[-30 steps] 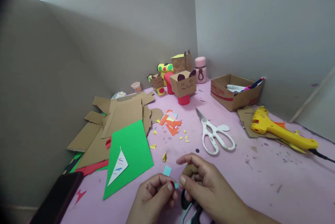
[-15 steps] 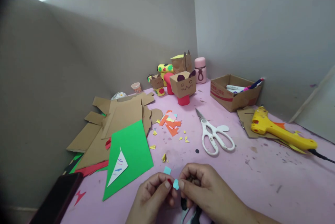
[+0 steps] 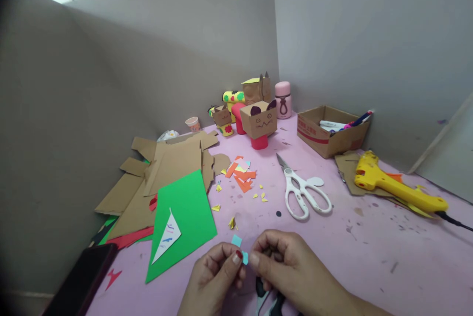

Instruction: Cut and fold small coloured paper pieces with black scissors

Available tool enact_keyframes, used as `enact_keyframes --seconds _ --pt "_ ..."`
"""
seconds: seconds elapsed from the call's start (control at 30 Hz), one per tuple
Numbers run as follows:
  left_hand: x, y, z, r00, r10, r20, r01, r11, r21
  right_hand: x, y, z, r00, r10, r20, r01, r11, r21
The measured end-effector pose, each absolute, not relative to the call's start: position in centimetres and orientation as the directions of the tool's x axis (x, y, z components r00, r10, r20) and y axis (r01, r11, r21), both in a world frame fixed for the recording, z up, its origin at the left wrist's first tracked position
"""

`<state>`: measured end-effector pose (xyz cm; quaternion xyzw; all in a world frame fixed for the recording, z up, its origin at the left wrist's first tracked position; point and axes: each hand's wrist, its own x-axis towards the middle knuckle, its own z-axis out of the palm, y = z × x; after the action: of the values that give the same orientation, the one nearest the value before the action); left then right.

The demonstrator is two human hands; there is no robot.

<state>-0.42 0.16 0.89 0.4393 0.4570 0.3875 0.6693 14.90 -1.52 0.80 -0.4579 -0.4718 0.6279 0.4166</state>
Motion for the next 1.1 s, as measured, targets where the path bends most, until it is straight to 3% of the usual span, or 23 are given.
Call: enact_keyframes --seconds 0.3,0.57,0.73,0.93,1.1 --pt "-0.32 0.01 0.36 0.328 0.909 -0.259 -0.110 0.309 0.945 14.62 -1.40 1.07 -0.237 0.940 -0.246 -0.148 -0.285 -0.947" --pt "-0.51 0.25 0.54 0.306 0.916 -0.259 -0.125 0.309 0.943 14.76 -1.31 0.99 -0.239 0.940 -0.243 -0.139 -0.281 -0.950" --pt "-0.65 0.02 0.28 0.290 0.940 -0.181 -0.004 0.190 0.982 14.66 -1.46 1.34 -0.233 0.944 -0.236 -0.081 -0.260 -0.962" --pt "-0.53 -0.27 0.56 0.313 0.935 -0.166 0.023 0.168 0.986 14.84 -1.42 0.65 -0.196 0.962 -0.192 -0.120 -0.218 -0.969" --pt "-0.55 -0.25 1.07 0.237 0.956 -0.171 0.019 0.172 0.985 14.91 -1.47 0.66 -0.199 0.961 -0.190 -0.134 -0.219 -0.966"
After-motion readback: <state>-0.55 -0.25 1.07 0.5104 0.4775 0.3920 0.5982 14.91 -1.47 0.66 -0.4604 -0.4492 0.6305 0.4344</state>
